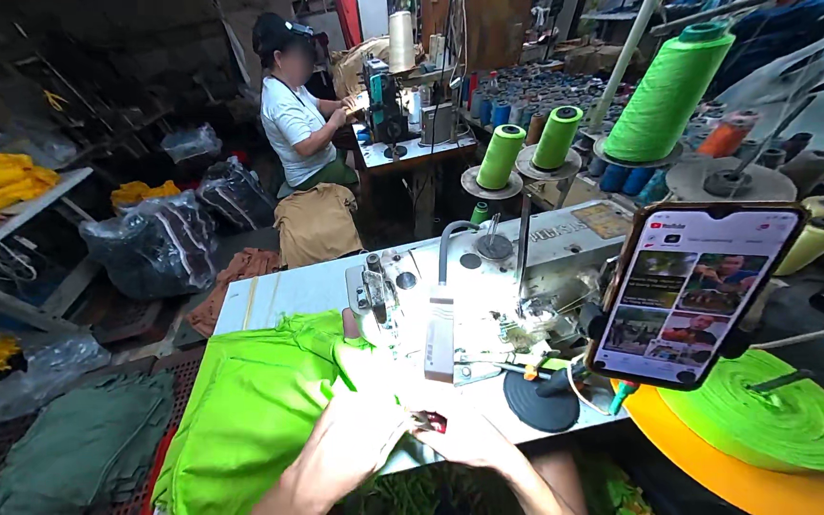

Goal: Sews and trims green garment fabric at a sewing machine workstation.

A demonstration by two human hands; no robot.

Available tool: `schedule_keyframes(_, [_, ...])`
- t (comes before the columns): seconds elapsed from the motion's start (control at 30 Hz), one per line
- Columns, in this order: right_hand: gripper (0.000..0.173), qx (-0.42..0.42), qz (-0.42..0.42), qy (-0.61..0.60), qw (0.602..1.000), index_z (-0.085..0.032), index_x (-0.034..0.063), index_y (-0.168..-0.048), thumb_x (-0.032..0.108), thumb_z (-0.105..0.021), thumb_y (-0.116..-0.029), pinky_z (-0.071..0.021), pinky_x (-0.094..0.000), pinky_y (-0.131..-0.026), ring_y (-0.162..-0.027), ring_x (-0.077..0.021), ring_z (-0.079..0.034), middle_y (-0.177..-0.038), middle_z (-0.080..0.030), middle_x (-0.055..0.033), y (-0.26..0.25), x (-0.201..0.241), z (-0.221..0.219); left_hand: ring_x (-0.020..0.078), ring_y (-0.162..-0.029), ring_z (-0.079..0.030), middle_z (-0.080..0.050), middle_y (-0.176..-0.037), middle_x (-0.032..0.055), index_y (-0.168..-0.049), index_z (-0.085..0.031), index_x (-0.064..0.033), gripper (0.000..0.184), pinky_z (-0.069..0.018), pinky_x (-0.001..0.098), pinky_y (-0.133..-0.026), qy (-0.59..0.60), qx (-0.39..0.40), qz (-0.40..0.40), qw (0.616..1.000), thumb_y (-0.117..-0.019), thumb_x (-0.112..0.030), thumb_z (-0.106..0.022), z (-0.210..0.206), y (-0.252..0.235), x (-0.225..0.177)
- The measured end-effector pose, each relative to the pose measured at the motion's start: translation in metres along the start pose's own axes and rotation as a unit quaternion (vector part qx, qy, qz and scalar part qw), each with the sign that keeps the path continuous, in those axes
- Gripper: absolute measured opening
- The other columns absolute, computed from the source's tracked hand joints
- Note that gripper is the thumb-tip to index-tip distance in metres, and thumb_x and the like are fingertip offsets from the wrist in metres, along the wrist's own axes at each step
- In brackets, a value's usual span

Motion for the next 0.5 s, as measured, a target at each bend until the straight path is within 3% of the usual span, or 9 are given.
schedule_keyframes(0.1, [0.019, -0.003, -0.001, -0.003, 1.0, -0.075, 0.0069, -0.105, 0.02, -0.072, -0.0924, -0.0559, -0.0276, -0.088, -0.095, -0.0083, -0.068, -0.099, -0.074, -0.0061, 0.0, -0.001, 0.002, 0.0205, -0.073, -0.07, -0.069, -0.078, 0.0013, -0.089, -0.073, -0.0185, 0.036, -0.0572, 0.0426, -0.06, 0.022, 0.079, 0.027, 0.996, -0.1026, -0.046, -0.053, -0.007, -0.002, 0.017])
schedule_keyframes(0.17, [0.022, -0.006, -0.017, 0.004, 1.0, -0.076, 0.0076, -0.108, 0.022, -0.071, -0.0935, -0.0556, -0.0294, -0.09, -0.097, -0.0098, -0.069, -0.102, -0.075, -0.0064, 0.001, -0.004, 0.003, 0.0313, -0.085, -0.071, -0.072, -0.09, 0.0104, -0.097, -0.074, -0.0129, 0.036, -0.0579, 0.0541, -0.071, 0.018, 0.192, 0.113, 0.975, -0.0947, -0.047, -0.063, -0.004, 0.002, 0.065])
schedule_keyframes(0.2, [0.023, -0.01, -0.021, 0.012, 1.0, -0.076, 0.0083, -0.11, 0.024, -0.071, -0.0942, -0.0554, -0.03, -0.093, -0.099, -0.0103, -0.069, -0.104, -0.075, -0.0062, 0.001, -0.006, 0.003, 0.0334, -0.091, -0.07, -0.071, -0.097, 0.0112, -0.101, -0.074, -0.0116, 0.033, -0.0571, 0.0549, -0.076, -0.002, 0.205, 0.119, 0.972, -0.0937, -0.043, -0.064, 0.002, 0.008, 0.09])
schedule_keyframes(0.27, [0.023, -0.033, -0.017, 0.032, 0.999, -0.076, 0.0091, -0.11, 0.025, -0.07, -0.095, -0.0557, -0.0311, -0.094, -0.101, -0.0113, -0.069, -0.105, -0.075, -0.006, 0.001, -0.006, 0.005, 0.0293, -0.095, -0.067, -0.073, -0.096, 0.004, -0.097, -0.076, -0.0157, 0.03, -0.0543, 0.0501, -0.081, -0.062, 0.136, 0.012, 0.989, -0.0991, -0.038, -0.057, 0.026, 0.016, 0.1])
schedule_keyframes(0.37, [0.021, -0.123, -0.015, 0.044, 0.991, -0.076, 0.0098, -0.109, 0.024, -0.068, -0.0964, -0.0576, -0.0278, -0.09, -0.097, -0.0079, -0.07, -0.103, -0.075, -0.0039, 0.01, -0.004, 0.014, 0.0226, -0.104, -0.067, -0.072, -0.087, -0.0025, -0.087, -0.074, -0.0197, 0.034, -0.045, 0.0514, -0.104, -0.033, 0.06, -0.105, 0.992, -0.1037, -0.038, -0.051, 0.056, 0.021, 0.043])
schedule_keyframes(0.4, [0.02, -0.168, -0.021, 0.051, 0.984, -0.077, 0.0114, -0.11, 0.024, -0.068, -0.0968, -0.0583, -0.025, -0.087, -0.094, -0.0055, -0.069, -0.104, -0.075, -0.002, 0.018, -0.006, 0.016, 0.0213, -0.099, -0.068, -0.07, -0.083, -0.0021, -0.084, -0.072, -0.0193, 0.033, -0.0443, 0.0511, -0.107, -0.019, 0.048, -0.132, 0.99, -0.1042, -0.036, -0.051, 0.06, 0.025, 0.02])
schedule_keyframes(0.47, [0.017, -0.219, -0.056, 0.082, 0.971, -0.076, 0.0122, -0.102, 0.026, -0.067, -0.0958, -0.0586, -0.0237, -0.071, -0.078, -0.0044, -0.066, -0.093, -0.072, 0.0002, 0.035, -0.011, 0.007, 0.0177, -0.078, -0.066, -0.063, -0.072, -0.0024, -0.083, -0.069, -0.0189, 0.031, -0.0501, 0.0457, -0.096, -0.005, 0.035, -0.167, 0.985, -0.1056, -0.033, -0.051, 0.062, 0.029, -0.012])
schedule_keyframes(0.5, [0.02, -0.18, -0.093, 0.101, 0.974, -0.077, 0.0114, -0.102, 0.027, -0.067, -0.095, -0.0607, -0.0307, -0.069, -0.076, -0.0097, -0.069, -0.09, -0.073, -0.0018, 0.038, -0.014, -0.009, 0.0177, -0.071, -0.062, -0.06, -0.069, -0.0016, -0.086, -0.07, -0.0178, 0.03, -0.0503, 0.0427, -0.089, 0.009, 0.035, -0.175, 0.984, -0.1061, -0.032, -0.052, 0.061, 0.028, -0.021])
Point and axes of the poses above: each hand's wrist, its own y-axis away from the middle knuckle, its own z-axis out of the back of the hand, x = y × z, the point moved 10 cm from there along -y, towards the middle knuckle
